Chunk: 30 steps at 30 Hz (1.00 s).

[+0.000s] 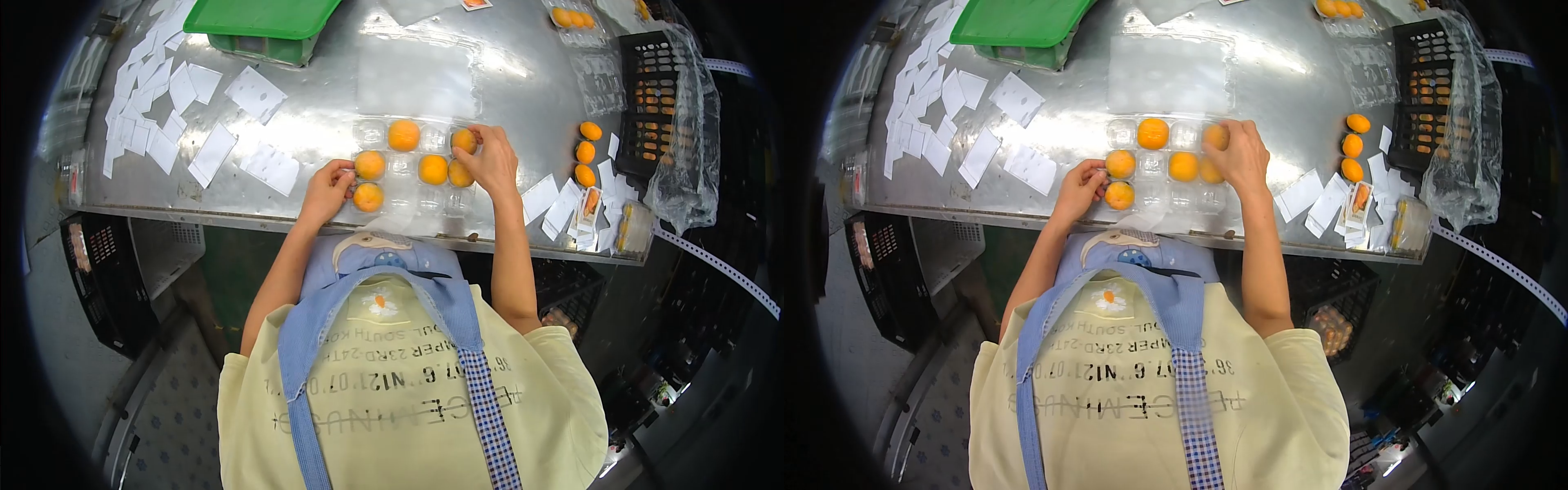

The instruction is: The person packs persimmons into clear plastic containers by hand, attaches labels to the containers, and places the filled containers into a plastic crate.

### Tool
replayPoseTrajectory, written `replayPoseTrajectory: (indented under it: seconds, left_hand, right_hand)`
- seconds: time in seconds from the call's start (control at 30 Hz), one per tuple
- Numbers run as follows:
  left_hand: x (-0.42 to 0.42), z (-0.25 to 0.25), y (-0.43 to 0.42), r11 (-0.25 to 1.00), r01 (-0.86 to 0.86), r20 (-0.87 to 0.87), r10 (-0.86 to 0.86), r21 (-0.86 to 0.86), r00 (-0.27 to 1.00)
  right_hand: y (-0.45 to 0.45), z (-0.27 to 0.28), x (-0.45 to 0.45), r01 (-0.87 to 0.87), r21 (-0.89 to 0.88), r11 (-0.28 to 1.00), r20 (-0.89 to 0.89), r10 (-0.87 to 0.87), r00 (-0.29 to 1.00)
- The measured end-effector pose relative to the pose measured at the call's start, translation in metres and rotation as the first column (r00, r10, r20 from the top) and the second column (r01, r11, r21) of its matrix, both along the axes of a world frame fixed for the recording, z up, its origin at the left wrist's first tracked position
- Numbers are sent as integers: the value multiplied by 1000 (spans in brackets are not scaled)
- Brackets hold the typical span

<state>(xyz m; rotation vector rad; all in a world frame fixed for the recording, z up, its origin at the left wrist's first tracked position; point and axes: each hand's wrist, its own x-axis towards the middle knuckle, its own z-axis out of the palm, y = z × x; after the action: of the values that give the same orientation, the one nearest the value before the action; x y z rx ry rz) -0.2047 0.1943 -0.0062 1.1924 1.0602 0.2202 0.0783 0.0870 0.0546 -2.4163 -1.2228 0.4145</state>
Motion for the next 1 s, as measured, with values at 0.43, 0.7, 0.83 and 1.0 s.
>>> replayPoseTrajectory:
  seconds: [0.43, 0.7, 0.83, 1.0]
  left_hand:
    - [-2, -2, 0, 1000, 18, 12, -18, -18, 1000]
    - [19, 69, -1, 983, -68, 136, 44, 172, 990]
    - [44, 127, -3, 946, 153, 327, -53, -287, 943]
    - [46, 120, -10, 937, 118, 513, 72, -329, 855]
  right_hand:
    - [-3, -8, 2, -10, 29, 1000, 10, 10, 1000]
    - [-13, 14, 4, 246, 224, 943, -769, 16, 639]
    - [-4, 59, -40, -29, 511, 859, -625, 394, 674]
    - [1, 79, -62, -244, 548, 800, -470, 536, 701]
